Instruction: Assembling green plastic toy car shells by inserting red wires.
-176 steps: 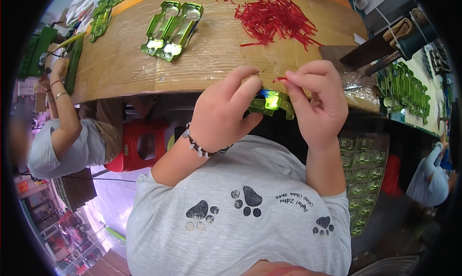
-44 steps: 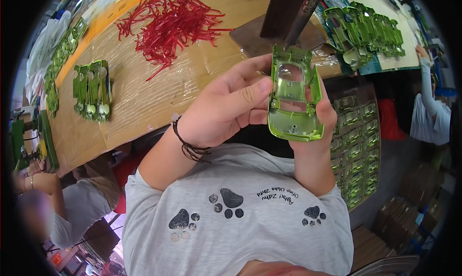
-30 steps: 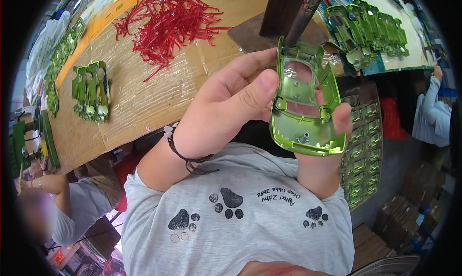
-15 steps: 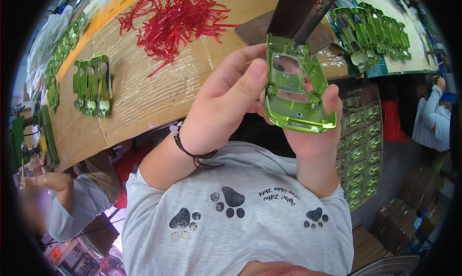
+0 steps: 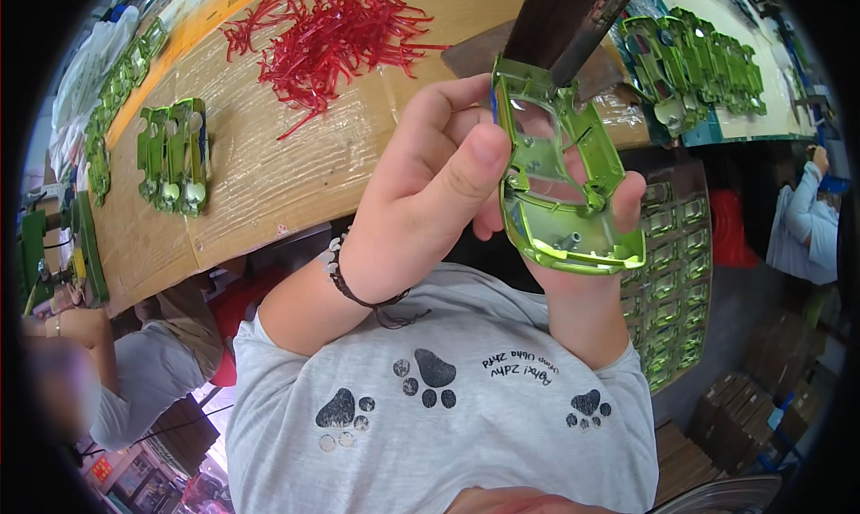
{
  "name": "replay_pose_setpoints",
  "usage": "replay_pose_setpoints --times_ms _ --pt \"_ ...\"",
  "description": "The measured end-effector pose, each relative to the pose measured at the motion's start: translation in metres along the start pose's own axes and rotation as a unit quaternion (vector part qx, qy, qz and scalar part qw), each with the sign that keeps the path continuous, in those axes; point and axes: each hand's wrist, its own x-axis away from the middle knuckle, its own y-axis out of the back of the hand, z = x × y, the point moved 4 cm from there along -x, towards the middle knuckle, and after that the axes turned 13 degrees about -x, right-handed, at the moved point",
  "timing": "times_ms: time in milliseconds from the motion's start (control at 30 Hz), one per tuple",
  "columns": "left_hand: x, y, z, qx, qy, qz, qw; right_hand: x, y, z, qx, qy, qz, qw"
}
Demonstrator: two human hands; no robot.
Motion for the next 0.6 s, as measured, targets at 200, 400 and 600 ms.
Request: replay_pose_setpoints --times_ms 200,400,600 --pt "0.003 0.002 -0.003 0.002 0.028 -0.021 0.999 0.000 -0.008 -0.001 -0.029 -0.010 -0.033 0.999" --pt "0.004 -0.002 0.001 -0.031 0.057 -0.009 0.998 0.009 0.015 -0.002 -0.056 -0.032 -0.010 0.998" --pt "0.039 0.001 0.013 -0.111 0.133 0.173 0.970 0.061 0.041 -0.014 -0.080 0.030 -0.040 0.995"
